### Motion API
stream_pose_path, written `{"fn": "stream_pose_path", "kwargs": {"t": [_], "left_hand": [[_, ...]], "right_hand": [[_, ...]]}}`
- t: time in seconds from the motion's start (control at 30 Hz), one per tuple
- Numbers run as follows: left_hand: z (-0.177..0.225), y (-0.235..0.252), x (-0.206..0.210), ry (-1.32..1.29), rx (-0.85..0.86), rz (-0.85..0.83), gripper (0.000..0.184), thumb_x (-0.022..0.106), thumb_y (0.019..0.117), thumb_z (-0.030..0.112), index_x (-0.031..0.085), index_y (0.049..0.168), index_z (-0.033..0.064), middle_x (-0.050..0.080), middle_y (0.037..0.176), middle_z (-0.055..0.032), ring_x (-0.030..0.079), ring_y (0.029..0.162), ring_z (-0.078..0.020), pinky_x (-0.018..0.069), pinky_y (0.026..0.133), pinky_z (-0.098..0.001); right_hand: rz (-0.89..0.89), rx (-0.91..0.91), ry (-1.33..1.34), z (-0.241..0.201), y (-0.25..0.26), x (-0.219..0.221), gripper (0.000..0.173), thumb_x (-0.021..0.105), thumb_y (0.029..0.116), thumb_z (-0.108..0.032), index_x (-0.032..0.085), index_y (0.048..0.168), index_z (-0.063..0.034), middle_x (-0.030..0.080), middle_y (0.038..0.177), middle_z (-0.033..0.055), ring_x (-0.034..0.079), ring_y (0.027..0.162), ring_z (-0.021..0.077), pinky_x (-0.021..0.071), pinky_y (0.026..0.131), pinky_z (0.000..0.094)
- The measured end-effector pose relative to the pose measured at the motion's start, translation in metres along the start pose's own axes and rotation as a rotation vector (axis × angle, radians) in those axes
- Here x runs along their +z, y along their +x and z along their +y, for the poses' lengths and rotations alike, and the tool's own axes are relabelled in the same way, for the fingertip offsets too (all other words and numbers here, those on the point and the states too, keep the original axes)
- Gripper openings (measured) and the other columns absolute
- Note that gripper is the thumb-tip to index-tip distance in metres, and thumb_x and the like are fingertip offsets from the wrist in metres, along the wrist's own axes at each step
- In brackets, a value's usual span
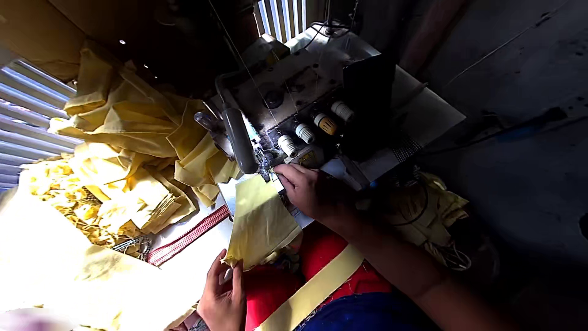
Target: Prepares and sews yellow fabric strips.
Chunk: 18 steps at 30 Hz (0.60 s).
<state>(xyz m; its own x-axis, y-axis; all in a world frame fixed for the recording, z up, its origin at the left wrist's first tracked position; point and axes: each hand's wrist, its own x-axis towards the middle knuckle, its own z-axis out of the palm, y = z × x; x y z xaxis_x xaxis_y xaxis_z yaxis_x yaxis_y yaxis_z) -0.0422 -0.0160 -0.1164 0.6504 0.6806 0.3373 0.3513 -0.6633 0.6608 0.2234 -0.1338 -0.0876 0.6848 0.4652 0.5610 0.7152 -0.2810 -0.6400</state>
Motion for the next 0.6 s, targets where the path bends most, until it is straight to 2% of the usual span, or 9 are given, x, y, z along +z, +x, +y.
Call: {"fn": "stream_pose_path", "kwargs": {"t": [0.1, 0.13, 0.2, 0.27, 0.3, 0.37, 0.4, 0.47, 0.6], "left_hand": [[-0.004, -0.013, -0.024, -0.013, 0.028, -0.011, 0.059, 0.065, 0.0975, 0.03, 0.053, 0.137, -0.0121, 0.069, 0.117, -0.0187, 0.068, 0.104, -0.0096, 0.0568, 0.091, -0.0243], [-0.004, -0.018, -0.03, 0.02, 0.049, -0.01, 0.056, 0.063, 0.0984, 0.032, 0.056, 0.133, -0.0117, 0.07, 0.113, -0.0186, 0.069, 0.101, -0.0108, 0.0569, 0.09, -0.0249], [0.002, -0.03, -0.036, 0.064, 0.071, -0.063, 0.037, 0.061, 0.1006, 0.029, 0.071, 0.114, -0.0042, 0.075, 0.099, -0.0117, 0.073, 0.09, -0.0088, 0.0602, 0.084, -0.0255], [0.009, -0.047, -0.032, 0.088, 0.017, -0.283, 0.033, 0.056, 0.1042, 0.031, 0.078, 0.104, 0.0069, 0.078, 0.096, -0.0045, 0.075, 0.089, -0.0098, 0.0621, 0.083, -0.031], [0.009, -0.058, -0.026, 0.12, -0.051, -0.462, 0.037, 0.052, 0.1057, 0.036, 0.078, 0.11, 0.0104, 0.078, 0.102, -0.0037, 0.075, 0.096, -0.0137, 0.0611, 0.088, -0.038], [0.002, -0.076, -0.009, 0.155, -0.151, -0.832, 0.046, 0.052, 0.1049, 0.045, 0.073, 0.126, 0.0104, 0.075, 0.116, -0.0091, 0.071, 0.112, -0.0262, 0.0534, 0.1, -0.0518], [-0.002, -0.084, 0.001, 0.159, -0.153, -0.929, 0.045, 0.057, 0.1019, 0.047, 0.074, 0.123, 0.0099, 0.075, 0.114, -0.0115, 0.069, 0.111, -0.0302, 0.0522, 0.099, -0.0548], [-0.004, -0.092, 0.009, 0.124, -0.148, -0.93, 0.037, 0.069, 0.0944, 0.045, 0.076, 0.108, 0.0109, 0.075, 0.101, -0.0098, 0.072, 0.098, -0.0284, 0.057, 0.087, -0.0531], [0.005, -0.094, 0.003, 0.04, -0.137, -0.829, 0.028, 0.078, 0.0881, 0.038, 0.075, 0.094, 0.0109, 0.074, 0.084, -0.0033, 0.072, 0.078, -0.0191, 0.0589, 0.074, -0.0465]], "right_hand": [[-0.045, -0.07, -0.1, 0.009, -0.01, -0.004, 0.014, 0.063, 0.0968, -0.012, 0.076, 0.103, -0.0086, 0.074, 0.087, 0.0057, 0.072, 0.071, 0.0193, 0.0599, 0.06, 0.0373], [-0.089, -0.065, -0.149, 0.011, -0.015, -0.01, 0.014, 0.063, 0.0953, -0.011, 0.076, 0.102, -0.0079, 0.074, 0.086, 0.0066, 0.072, 0.07, 0.021, 0.0595, 0.06, 0.0389], [-0.256, -0.013, -0.247, 0.016, -0.03, -0.028, 0.015, 0.063, 0.0967, -0.013, 0.075, 0.104, -0.0081, 0.073, 0.089, 0.0091, 0.073, 0.076, 0.0259, 0.0601, 0.065, 0.0441], [-0.373, 0.02, -0.241, 0.016, -0.049, -0.051, 0.021, 0.063, 0.0986, -0.012, 0.075, 0.115, -0.0083, 0.072, 0.099, 0.0121, 0.072, 0.089, 0.0288, 0.0604, 0.077, 0.047], [-0.396, 0.036, -0.204, 0.014, -0.059, -0.065, 0.025, 0.061, 0.1007, -0.013, 0.073, 0.122, -0.0093, 0.072, 0.104, 0.012, 0.071, 0.093, 0.0271, 0.0602, 0.08, 0.0458], [-0.404, 0.075, -0.094, 0.006, -0.078, -0.092, 0.027, 0.058, 0.1027, -0.017, 0.072, 0.125, -0.0102, 0.072, 0.104, 0.0094, 0.069, 0.087, 0.0191, 0.0598, 0.075, 0.0382], [-0.413, 0.105, -0.034, 0.003, -0.088, -0.104, 0.027, 0.057, 0.1029, -0.019, 0.073, 0.123, -0.0106, 0.071, 0.102, 0.0068, 0.067, 0.082, 0.014, 0.0586, 0.07, 0.0333], [-0.448, 0.174, 0.07, 0.003, -0.108, -0.122, 0.026, 0.058, 0.1027, -0.022, 0.074, 0.12, -0.0111, 0.072, 0.098, 0.0028, 0.067, 0.078, 0.0077, 0.0589, 0.067, 0.0285], [-0.502, 0.315, 0.182, 0.008, -0.144, -0.133, 0.028, 0.061, 0.1019, -0.026, 0.072, 0.123, -0.0115, 0.072, 0.102, 0.0017, 0.067, 0.08, 0.0056, 0.0587, 0.07, 0.0237]]}}
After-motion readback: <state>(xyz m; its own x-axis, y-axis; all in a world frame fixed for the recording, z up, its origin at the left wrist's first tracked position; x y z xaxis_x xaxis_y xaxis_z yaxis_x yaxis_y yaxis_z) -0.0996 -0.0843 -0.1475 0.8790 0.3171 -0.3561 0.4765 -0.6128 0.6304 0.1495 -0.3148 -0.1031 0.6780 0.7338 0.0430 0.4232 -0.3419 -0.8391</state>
